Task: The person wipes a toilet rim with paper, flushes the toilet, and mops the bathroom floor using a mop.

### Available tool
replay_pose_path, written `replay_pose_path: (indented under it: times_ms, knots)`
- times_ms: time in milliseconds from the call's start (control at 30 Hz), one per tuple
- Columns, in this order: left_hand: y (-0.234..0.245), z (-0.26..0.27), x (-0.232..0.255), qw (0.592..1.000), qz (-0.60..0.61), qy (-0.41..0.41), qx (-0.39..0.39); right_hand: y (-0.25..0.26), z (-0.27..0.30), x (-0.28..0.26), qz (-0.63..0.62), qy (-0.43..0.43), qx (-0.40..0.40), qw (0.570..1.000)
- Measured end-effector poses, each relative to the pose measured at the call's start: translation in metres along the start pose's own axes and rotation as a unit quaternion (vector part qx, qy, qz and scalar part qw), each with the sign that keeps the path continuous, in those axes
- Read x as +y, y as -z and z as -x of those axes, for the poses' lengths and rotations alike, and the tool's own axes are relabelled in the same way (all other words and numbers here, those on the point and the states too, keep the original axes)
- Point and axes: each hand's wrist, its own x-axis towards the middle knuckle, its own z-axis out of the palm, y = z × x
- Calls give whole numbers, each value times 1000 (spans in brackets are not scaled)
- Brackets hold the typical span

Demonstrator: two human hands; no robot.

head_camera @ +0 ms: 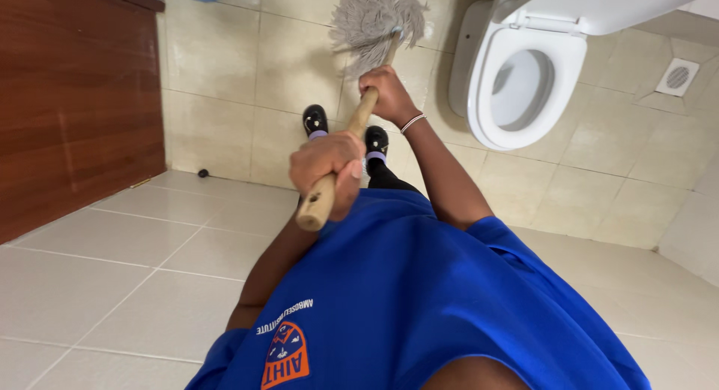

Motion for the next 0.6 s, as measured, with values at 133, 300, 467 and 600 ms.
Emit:
replay_pose_path:
  times_ms: [133,300,467,600]
  knots:
    - [-38,23,-43,998,13,-60,19,18,30,46,64,10,62,996]
    - [-57,43,-53,998,-28,-13,-60,34,55,63,41,0,120,992]
    - [-40,37,-37,996,-51,42,-64,20,47,55,4,-47,153,987]
    - [-1,22,-18,994,-56,79,-43,-15,17,46,-24,-55,141,988]
